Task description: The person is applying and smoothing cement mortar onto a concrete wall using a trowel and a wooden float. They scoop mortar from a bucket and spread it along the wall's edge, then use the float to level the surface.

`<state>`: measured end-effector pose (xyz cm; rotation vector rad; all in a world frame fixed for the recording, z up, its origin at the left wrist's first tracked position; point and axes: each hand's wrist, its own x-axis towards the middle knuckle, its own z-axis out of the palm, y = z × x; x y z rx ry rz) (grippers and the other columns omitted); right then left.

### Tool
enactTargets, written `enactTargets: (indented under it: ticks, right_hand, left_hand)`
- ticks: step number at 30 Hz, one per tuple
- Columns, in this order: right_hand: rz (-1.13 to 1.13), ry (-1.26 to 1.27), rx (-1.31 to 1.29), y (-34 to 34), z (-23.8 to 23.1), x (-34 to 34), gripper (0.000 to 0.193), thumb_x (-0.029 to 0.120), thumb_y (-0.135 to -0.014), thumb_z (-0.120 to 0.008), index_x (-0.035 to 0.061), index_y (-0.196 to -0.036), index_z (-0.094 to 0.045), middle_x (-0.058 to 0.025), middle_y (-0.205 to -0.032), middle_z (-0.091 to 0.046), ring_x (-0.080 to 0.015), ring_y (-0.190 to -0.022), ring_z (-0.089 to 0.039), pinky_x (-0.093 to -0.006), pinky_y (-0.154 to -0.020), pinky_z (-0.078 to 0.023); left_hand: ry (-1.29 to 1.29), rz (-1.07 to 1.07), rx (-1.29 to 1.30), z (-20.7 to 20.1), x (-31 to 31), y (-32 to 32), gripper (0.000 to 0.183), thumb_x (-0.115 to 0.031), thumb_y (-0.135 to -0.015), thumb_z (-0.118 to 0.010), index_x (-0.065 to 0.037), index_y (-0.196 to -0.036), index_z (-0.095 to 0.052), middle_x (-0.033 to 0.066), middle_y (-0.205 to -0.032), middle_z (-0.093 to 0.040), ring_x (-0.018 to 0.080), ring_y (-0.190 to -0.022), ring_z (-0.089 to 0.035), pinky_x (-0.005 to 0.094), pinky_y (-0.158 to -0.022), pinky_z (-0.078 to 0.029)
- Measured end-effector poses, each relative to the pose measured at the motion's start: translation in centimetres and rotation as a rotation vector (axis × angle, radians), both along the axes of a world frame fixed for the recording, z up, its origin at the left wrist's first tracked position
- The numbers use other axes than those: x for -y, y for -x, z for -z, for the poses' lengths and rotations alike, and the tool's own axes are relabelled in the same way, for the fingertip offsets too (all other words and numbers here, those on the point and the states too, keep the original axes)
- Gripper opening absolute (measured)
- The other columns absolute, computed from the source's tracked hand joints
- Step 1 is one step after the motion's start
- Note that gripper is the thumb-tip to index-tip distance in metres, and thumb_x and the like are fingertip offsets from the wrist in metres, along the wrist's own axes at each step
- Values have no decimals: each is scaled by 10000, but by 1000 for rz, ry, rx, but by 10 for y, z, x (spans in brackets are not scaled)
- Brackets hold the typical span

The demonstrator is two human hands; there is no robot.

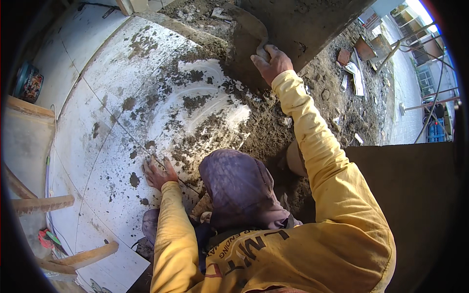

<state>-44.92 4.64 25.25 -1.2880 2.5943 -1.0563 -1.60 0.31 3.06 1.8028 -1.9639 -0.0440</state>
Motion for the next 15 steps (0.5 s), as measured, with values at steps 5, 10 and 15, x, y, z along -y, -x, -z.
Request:
enactTargets:
  ticks: [5,10,15]
  right_hand:
    - [-50,75,88,16,3,1,342,347,-825,-720,35,-940,-640,-196,-945,-671,-406,-894,-638,-428,-799,-509]
    - [-60,16,240,12,-16,-2,317,320,-859,-714,19,-919,-634,-133,-816,-646,-266,-656,-638,-374,-648,-515]
    - [-89,61,365,7,-36,1,323,323,-888,-703,13,-941,-625,-68,-695,-588,-141,-511,-569,-327,-511,-481]
  left_hand:
    - [13,2,-4,5,2,1,523,-412,-881,-650,-186,-1341,-546,118,-1483,-427,295,-1393,-366,541,-1126,-219]
    - [11,16,0,5,0,1,525,-404,-874,-649,-192,-1343,-549,116,-1489,-423,295,-1398,-361,546,-1131,-214]
    - [-8,16,4,1,1,-1,527,-380,-872,-641,-195,-1355,-538,114,-1504,-409,296,-1406,-350,546,-1135,-213]
